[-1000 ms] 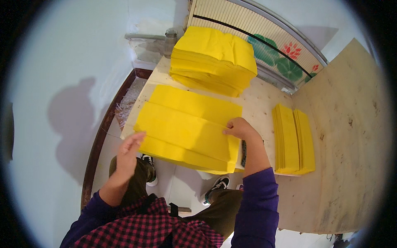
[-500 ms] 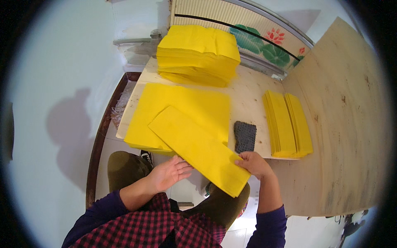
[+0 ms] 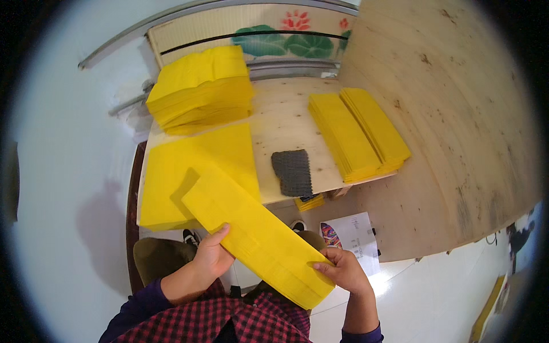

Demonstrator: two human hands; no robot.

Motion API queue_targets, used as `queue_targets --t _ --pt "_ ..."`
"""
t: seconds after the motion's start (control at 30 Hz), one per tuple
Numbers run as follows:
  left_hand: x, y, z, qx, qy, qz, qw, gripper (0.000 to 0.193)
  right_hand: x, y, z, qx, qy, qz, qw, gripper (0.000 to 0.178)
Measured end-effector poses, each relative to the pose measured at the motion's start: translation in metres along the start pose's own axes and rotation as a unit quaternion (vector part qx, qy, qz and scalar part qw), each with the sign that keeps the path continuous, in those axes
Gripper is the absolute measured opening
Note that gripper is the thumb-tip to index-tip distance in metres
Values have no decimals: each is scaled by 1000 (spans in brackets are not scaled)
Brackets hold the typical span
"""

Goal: The person folds yellow sheets of material on a wooden table. They smooth the folds with their hands and use a small black textured tool to press the edges. The folded pieces are stacked on the right side of the table.

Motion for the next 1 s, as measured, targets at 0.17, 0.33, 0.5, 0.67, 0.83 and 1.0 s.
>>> queue_targets --t 0.17,0.33,0.5,0.67,0.83,1.0 --pt "2 -25 -60 34 -78 -37 996 39 -19 7 27 -68 -107 22 992 18" --pt "15 -85 -113 27 -120 -56 991 36 -31 -1 52 -185 -290 87 935 18" --pt "32 -170 -154 47 -162 -69 983 34 -39 -29 95 -305 -315 89 894 21" --pt "55 -274 -189 80 -173 -1 982 33 -40 -80 143 -414 -270 82 865 20" --pt "74 -365 -208 26 -241 -8 970 31 -50 -138 179 -451 -254 67 853 14" --pt "93 -429 -206 3 -280 24 960 30 -63 -179 207 -489 -232 66 838 11"
Point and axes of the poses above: each hand's wrist, its own y-axis away from the middle knuckle, its own z-axis out of the back of the hand, x = y × z, the point moved 6 cm from there along -y, towards the middle knuckle, and after that the axes turned 7 degrees about y, right-handed, at the moved point
